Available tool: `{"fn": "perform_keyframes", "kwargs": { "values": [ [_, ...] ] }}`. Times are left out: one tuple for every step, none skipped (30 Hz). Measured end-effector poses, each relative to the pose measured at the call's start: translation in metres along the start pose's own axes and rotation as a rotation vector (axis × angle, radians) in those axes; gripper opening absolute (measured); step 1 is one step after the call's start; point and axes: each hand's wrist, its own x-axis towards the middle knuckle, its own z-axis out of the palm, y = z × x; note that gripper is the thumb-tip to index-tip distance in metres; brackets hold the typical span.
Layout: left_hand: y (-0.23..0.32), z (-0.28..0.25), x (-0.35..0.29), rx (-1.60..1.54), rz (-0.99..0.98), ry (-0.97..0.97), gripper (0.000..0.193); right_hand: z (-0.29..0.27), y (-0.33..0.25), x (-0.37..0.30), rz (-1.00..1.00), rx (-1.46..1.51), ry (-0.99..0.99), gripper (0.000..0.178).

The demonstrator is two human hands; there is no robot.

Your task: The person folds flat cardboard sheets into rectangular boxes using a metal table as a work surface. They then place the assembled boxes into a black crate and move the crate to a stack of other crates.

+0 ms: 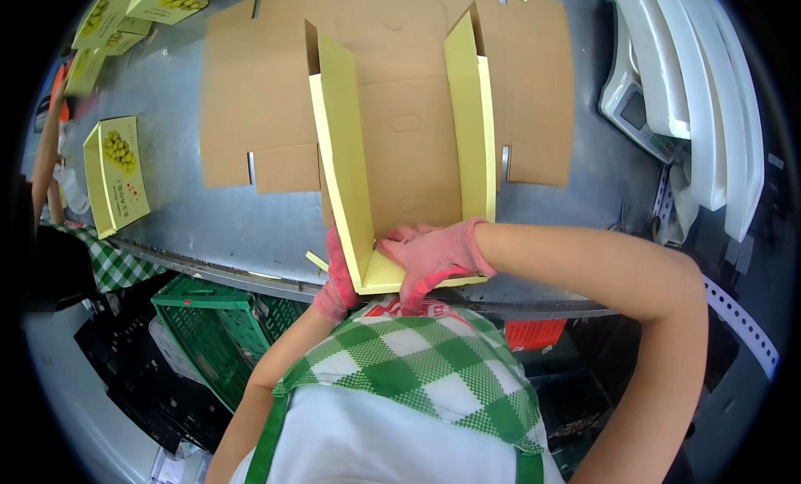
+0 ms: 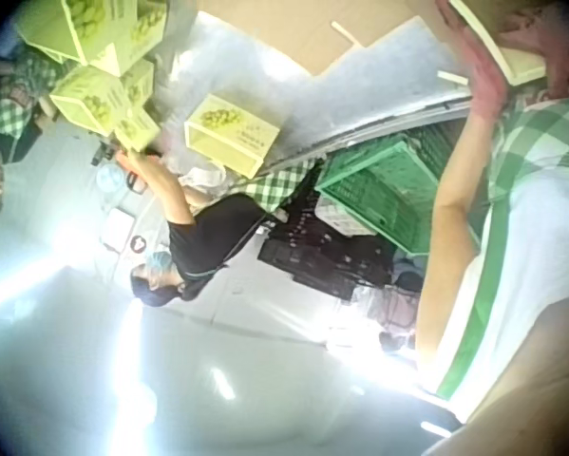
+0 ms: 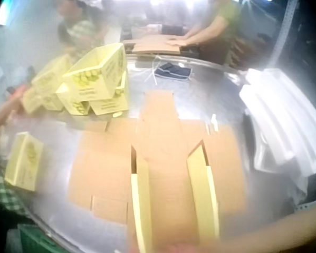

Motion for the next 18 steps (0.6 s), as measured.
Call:
{"fn": "perform_keyframes", "kwargs": {
  "values": [
    [-0.005, -0.007, 0.004, 0.019, 0.023, -0.032, 0.064, 0.0, 0.002, 0.0, -0.019, 0.047, 0.004, 0.097],
    [-0.009, -0.014, 0.007, 0.037, 0.041, -0.062, 0.064, 0.0, 0.002, 0.0, -0.038, 0.094, 0.007, 0.098],
    [-0.012, -0.019, 0.01, 0.079, 0.076, -0.107, 0.063, -0.002, 0.0, 0.0, -0.036, 0.117, -0.001, 0.099],
    [-0.015, -0.021, 0.012, 0.151, 0.118, -0.119, 0.061, -0.004, -0.004, -0.002, -0.032, 0.137, -0.015, 0.1],
    [-0.016, -0.024, 0.013, 0.224, 0.159, -0.129, 0.059, -0.006, -0.006, -0.002, -0.027, 0.156, -0.03, 0.1],
    [-0.017, -0.025, 0.015, 0.333, 0.204, -0.108, 0.056, -0.008, -0.007, -0.001, -0.02, 0.148, -0.041, 0.102],
    [-0.019, -0.026, 0.017, 0.442, 0.252, -0.086, 0.054, -0.009, -0.007, -0.001, -0.013, 0.137, -0.053, 0.104],
    [-0.02, -0.027, 0.018, 0.551, 0.299, -0.064, 0.052, -0.01, -0.007, -0.001, -0.006, 0.126, -0.064, 0.105],
    [-0.021, -0.027, 0.018, 0.66, 0.346, -0.041, 0.05, -0.012, -0.008, -0.001, 0.028, 0.084, -0.083, 0.106],
    [-0.018, -0.025, 0.018, 0.604, 0.352, -0.048, 0.049, -0.015, -0.011, 0.0, 0.06, 0.037, -0.1, 0.107],
    [-0.015, -0.021, 0.016, 0.545, 0.355, -0.053, 0.049, -0.018, -0.013, 0.001, 0.092, -0.01, -0.116, 0.108],
    [-0.01, -0.013, 0.013, 0.32, 0.31, -0.09, 0.05, -0.021, -0.014, 0.004, 0.106, -0.034, -0.145, 0.108],
    [-0.006, -0.008, 0.009, 0.097, 0.263, -0.126, 0.051, -0.023, -0.015, 0.007, 0.12, -0.059, -0.173, 0.109],
    [-0.004, -0.006, 0.007, 0.044, 0.259, -0.139, 0.051, -0.024, -0.016, 0.01, 0.134, -0.083, -0.202, 0.109],
    [-0.004, -0.006, 0.005, -0.008, 0.255, -0.151, 0.051, -0.025, -0.016, 0.012, 0.138, -0.114, -0.204, 0.109],
    [-0.003, -0.004, 0.004, -0.055, 0.245, -0.166, 0.051, -0.024, -0.015, 0.014, 0.14, -0.139, -0.203, 0.109],
    [-0.002, -0.004, 0.005, -0.079, 0.227, -0.179, 0.051, -0.023, -0.014, 0.015, 0.142, -0.164, -0.202, 0.109],
    [0.0, -0.002, 0.004, -0.092, 0.204, -0.189, 0.051, -0.022, -0.014, 0.016, 0.146, -0.177, -0.202, 0.109]
  ]
}}
